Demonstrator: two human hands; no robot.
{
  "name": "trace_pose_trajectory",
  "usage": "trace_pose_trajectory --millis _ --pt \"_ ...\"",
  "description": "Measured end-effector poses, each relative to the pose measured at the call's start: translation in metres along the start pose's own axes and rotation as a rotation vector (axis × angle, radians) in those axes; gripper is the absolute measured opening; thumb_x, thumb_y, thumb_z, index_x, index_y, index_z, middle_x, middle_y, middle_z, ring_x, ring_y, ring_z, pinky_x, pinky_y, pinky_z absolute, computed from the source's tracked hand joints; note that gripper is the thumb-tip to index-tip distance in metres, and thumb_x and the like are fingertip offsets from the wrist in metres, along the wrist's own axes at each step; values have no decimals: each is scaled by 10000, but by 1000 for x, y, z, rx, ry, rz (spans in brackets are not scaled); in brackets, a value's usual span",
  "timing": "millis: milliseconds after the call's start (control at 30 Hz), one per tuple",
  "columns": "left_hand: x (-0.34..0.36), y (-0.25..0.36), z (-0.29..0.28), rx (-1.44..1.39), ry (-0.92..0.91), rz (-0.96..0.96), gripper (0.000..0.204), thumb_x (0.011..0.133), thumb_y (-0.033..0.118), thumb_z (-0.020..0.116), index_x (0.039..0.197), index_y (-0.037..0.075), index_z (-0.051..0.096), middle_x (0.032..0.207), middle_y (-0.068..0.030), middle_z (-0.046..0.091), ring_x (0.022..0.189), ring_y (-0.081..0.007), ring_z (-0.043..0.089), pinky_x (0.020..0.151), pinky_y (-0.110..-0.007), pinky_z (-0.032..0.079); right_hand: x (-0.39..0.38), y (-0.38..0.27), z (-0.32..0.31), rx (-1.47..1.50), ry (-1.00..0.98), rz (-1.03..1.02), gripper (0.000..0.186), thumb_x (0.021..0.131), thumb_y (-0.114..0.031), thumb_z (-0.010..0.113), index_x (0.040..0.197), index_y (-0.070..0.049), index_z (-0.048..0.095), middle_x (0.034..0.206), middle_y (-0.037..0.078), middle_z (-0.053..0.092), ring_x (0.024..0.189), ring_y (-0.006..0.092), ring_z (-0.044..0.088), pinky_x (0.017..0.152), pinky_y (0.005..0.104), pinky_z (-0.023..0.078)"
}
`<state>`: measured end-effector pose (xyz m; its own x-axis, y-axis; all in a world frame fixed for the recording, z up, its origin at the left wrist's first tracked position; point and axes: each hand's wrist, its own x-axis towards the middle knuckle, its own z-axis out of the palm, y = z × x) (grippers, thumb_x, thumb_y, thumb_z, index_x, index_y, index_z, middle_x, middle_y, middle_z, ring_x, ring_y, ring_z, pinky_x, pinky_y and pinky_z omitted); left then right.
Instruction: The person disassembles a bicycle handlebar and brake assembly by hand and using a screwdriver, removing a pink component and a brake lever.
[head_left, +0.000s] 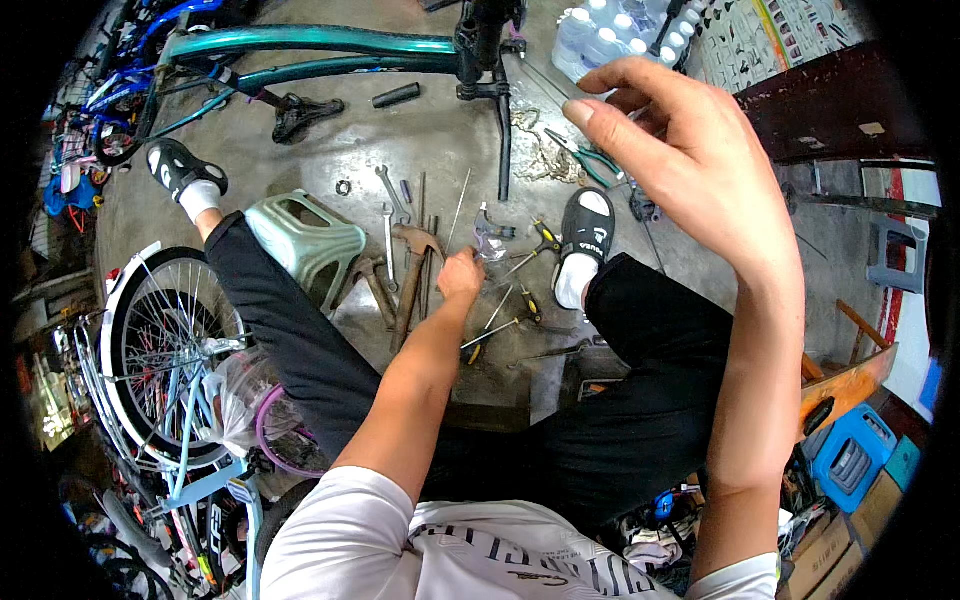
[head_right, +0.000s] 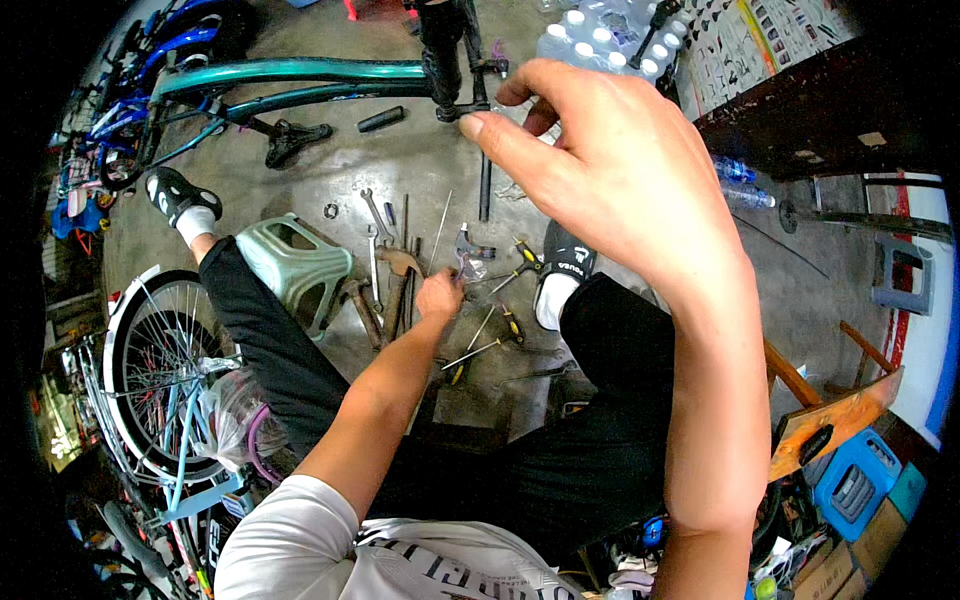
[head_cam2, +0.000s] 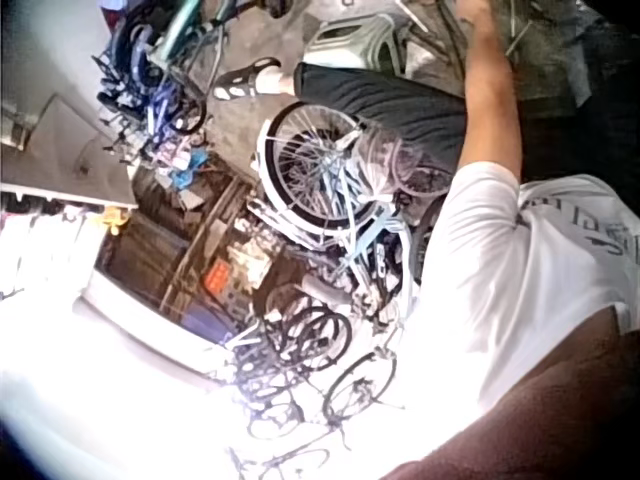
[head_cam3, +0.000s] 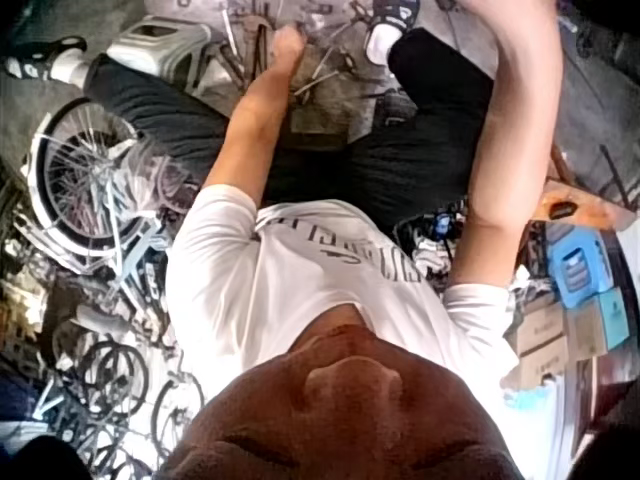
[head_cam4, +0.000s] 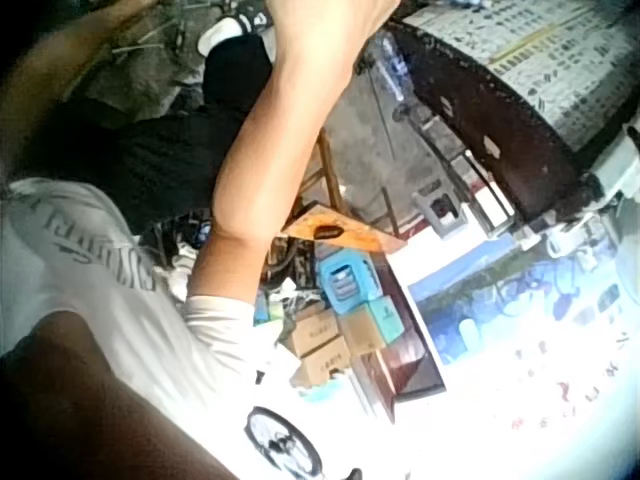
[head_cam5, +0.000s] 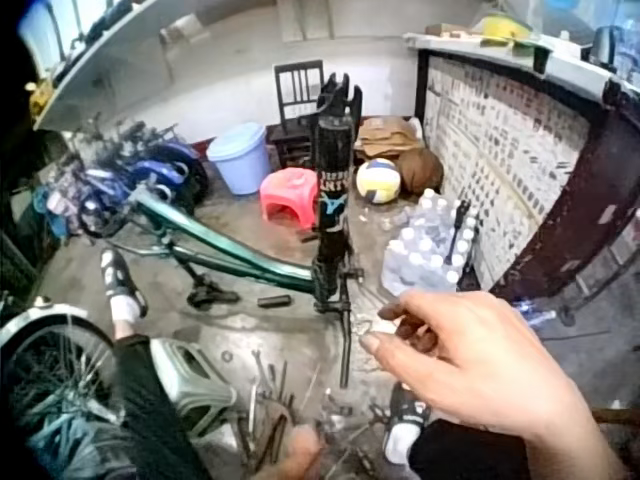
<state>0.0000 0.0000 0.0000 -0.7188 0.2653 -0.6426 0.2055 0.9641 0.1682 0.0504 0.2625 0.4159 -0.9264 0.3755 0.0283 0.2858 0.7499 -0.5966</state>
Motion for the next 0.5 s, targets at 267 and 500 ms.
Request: trace_pose_trajectory --millis 267,500 --pt "20 8 -1 105 -104 84 370 875 364 663 1122 96 726 1111 -197 724 1068 -379 691 904 -470 560 13 7 7 -16 -63 18 344 954 -306 690 1088 11 695 802 109 707 675 122 620 611 292 497" --pt "2 54 -37 -127 20 312 304 865 331 650 1021 78 707 989 -265 710 952 -445 684 828 -548 534 6 -5 16 -112 -17 -3 360 891 -384 647 900 -25 676 818 201 699 795 390 705 700 488 569"
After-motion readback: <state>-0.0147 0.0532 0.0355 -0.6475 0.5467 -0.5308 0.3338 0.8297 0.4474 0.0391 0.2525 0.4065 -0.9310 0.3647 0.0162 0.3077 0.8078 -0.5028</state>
